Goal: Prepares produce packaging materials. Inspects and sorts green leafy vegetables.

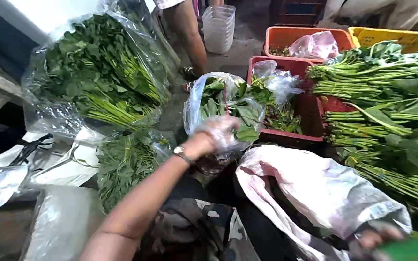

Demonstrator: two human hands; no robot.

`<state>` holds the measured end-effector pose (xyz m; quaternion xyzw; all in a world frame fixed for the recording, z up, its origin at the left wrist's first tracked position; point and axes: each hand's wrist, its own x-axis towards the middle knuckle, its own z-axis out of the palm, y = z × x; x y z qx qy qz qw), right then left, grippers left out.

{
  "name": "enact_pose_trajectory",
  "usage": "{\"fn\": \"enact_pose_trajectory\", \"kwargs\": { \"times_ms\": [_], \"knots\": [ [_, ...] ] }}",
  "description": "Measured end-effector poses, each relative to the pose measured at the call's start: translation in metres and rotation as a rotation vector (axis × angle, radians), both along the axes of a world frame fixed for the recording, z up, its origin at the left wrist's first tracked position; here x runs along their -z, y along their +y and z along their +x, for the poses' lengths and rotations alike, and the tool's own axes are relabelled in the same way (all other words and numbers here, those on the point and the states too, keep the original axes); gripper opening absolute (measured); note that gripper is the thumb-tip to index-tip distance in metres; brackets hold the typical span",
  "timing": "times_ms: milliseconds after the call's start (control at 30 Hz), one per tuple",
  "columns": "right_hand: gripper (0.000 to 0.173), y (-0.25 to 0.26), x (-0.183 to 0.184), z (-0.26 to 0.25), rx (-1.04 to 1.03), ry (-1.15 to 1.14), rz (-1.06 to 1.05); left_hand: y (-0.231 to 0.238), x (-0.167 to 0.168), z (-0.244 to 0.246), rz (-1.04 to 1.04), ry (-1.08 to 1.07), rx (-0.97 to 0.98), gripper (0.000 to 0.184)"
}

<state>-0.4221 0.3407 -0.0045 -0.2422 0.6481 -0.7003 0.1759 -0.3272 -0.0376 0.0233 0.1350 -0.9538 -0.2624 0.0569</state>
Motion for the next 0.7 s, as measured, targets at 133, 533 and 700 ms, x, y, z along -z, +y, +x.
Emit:
{"fn": "enact_pose_trajectory", "kwargs": {
  "times_ms": [133, 533, 700],
  "knots": [
    [0.036, -0.155, -0.039, -0.016, -0.212, 0.273, 0.369, -0.072, 0.055, 0.036, -0.224, -0.215, -0.144, 0.064],
    [0.05, -0.382, 0.026, -0.027, -1.03, 1.024, 1.132, -0.073, 0.09, 0.084, -0.043, 0.021, 0.162, 0.03],
    [0.043, -0.367, 0.03, -0.049, -0.941, 1.044, 0.963, -0.058, 0.117, 0.085, -0.144, 0.196, 0.064, 0.026]
  ]
}}
